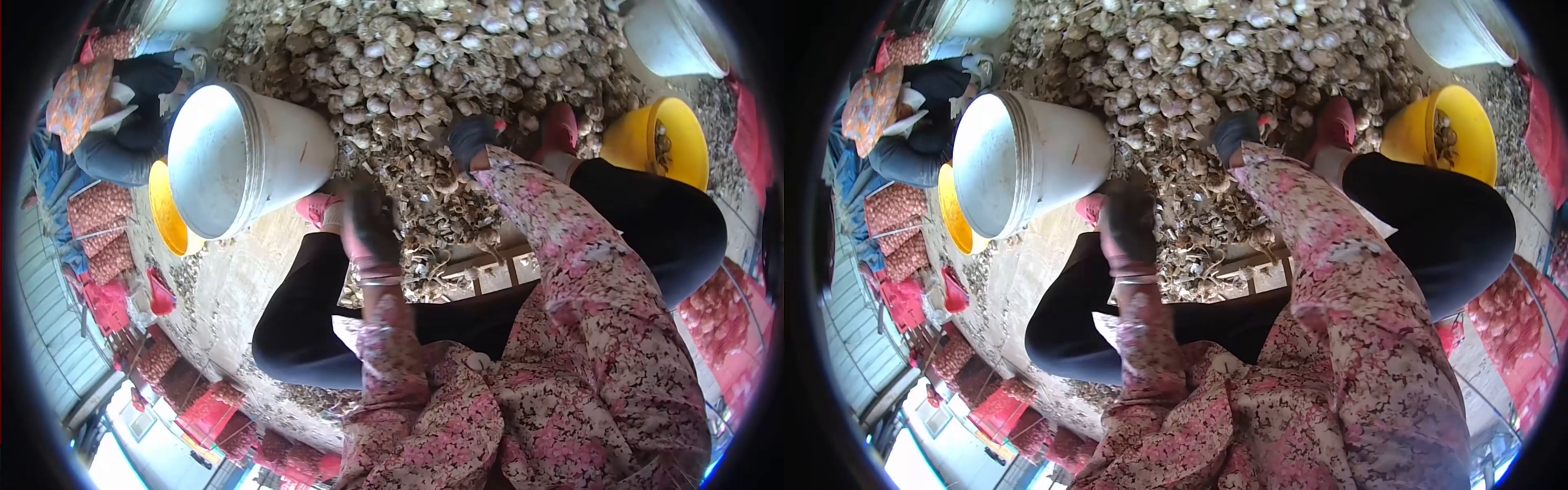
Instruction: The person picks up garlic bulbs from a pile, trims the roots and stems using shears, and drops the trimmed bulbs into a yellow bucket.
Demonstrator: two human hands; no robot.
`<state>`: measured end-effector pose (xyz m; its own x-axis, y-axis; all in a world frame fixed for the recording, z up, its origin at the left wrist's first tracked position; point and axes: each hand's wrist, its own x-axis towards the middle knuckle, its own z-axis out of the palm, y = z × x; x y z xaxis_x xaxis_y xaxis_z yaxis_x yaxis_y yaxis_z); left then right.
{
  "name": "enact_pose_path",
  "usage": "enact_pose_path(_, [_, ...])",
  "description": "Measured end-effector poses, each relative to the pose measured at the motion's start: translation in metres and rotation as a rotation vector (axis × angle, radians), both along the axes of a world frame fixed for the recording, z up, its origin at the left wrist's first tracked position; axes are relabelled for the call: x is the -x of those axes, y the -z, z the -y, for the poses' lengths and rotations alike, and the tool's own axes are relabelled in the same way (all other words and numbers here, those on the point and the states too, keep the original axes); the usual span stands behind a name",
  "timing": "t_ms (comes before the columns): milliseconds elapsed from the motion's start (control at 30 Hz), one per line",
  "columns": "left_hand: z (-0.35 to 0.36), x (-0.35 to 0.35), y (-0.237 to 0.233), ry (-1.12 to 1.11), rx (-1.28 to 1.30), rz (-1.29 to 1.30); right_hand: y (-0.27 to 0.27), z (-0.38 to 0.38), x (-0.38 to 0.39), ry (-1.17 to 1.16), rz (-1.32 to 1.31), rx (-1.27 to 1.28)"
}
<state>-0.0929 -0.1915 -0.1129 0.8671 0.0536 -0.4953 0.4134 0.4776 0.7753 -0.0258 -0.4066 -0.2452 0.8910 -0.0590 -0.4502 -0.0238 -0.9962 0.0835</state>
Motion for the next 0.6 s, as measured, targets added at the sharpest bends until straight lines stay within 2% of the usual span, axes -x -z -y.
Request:
enact_pose_path(33, [0.008,0.017,0.029,0.018,0.147,-0.169,-0.016,0.002,-0.01,-0.178,-0.097,-0.056])
enact_pose_path(67, [0.012,0.033,0.061,-0.029,0.536,-0.349,-0.016,-0.004,-0.009,-0.193,-0.092,-0.049])
enact_pose_path(133, [0.031,0.049,0.068,-0.007,0.422,-0.666,0.003,-0.013,0.005,-0.097,0.111,0.291])
enact_pose_path(167, [0.031,0.052,0.079,-0.01,0.428,-0.657,0.026,0.008,-0.007,-0.221,-0.226,0.142])
enact_pose_path(233, [0.022,0.069,0.127,0.426,0.08,-0.273,-0.057,0.027,0.029,-0.101,0.047,-0.23])
enact_pose_path(300, [0.027,0.074,0.157,0.824,-0.268,0.155,-0.108,0.036,0.061,0.118,-0.059,-0.514])
enact_pose_path(333, [0.033,0.065,0.141,0.821,-0.259,0.166,-0.097,0.032,0.081,0.124,0.033,-0.418])
enact_pose_path(367, [0.038,0.047,0.107,0.605,0.283,-0.202,-0.108,0.032,0.11,0.154,0.098,-0.562])
enact_pose_path(400, [0.042,0.032,0.075,0.344,0.808,-0.566,-0.124,0.028,0.132,0.156,0.102,-0.555])
enact_pose_path(433, [0.048,0.026,0.057,0.467,1.012,-0.465,-0.141,0.026,0.15,0.207,0.14,-0.676])
enact_pose_path(467, [0.051,0.026,0.058,0.474,1.016,-0.462,-0.151,0.025,0.163,0.26,0.179,-0.799])
enact_pose_path(533, [0.058,0.029,0.059,0.556,1.073,-0.465,-0.154,0.019,0.177,0.306,0.261,-0.84])
enact_pose_path(567, [0.07,0.042,0.052,0.552,0.478,-0.097,-0.152,0.017,0.185,0.353,0.333,-0.886])
enact_pose_path(600, [0.072,0.045,0.045,0.557,0.475,-0.102,-0.147,0.019,0.19,0.361,0.333,-0.888])
